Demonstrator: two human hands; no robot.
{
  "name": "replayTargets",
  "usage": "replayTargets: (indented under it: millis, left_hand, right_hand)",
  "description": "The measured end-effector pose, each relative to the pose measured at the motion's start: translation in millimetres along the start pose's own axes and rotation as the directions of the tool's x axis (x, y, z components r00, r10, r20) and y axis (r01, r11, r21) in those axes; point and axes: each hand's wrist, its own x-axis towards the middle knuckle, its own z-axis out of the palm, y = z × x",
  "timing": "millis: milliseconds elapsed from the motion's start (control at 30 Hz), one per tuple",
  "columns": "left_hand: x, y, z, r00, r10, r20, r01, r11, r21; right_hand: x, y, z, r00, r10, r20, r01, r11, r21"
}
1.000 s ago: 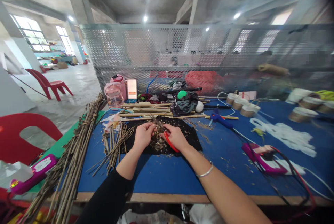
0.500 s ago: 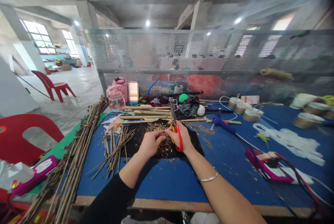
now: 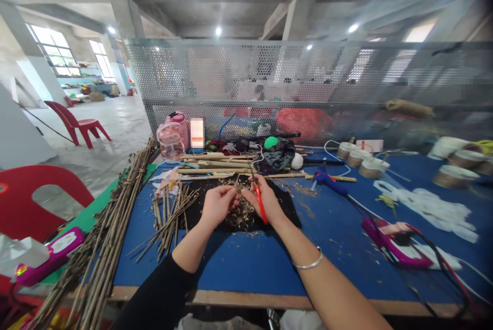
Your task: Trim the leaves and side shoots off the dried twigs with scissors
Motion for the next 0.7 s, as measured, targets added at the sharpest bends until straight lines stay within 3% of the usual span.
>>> replayTargets:
  millis: [133, 400, 533, 700]
  left_hand:
    - [1.8, 2.7, -1.7, 0.998, -0.049, -0.025, 0.043, 0.98, -0.196]
    - [0.3, 5.4, -1.0, 0.994, -0.017, -0.112, -0.006, 0.98, -0.197]
    - [0.0, 3.9, -0.5, 0.985, 0.071, -0.159, -0.086, 0.992, -0.092]
    - [-1.2, -1.8, 0.7, 0.977, 0.191, -0.097, -0.184, 0.98, 0.073]
  right_hand:
    - [-3.0, 6.9, 4.1, 0.991, -0.093, 0.1, 0.11, 0.977, -0.18]
    - [-4.9, 11.1, 8.3, 0.976, -0.188, 0.115, 0.212, 0.939, -0.27]
    - [-6.4, 6.0, 10.4, 0.974, -0.202, 0.106, 0.226, 0.923, -0.312]
    - [-7.8, 3.0, 14.9, 0.982, -0.177, 0.071, 0.19, 0.939, -0.287]
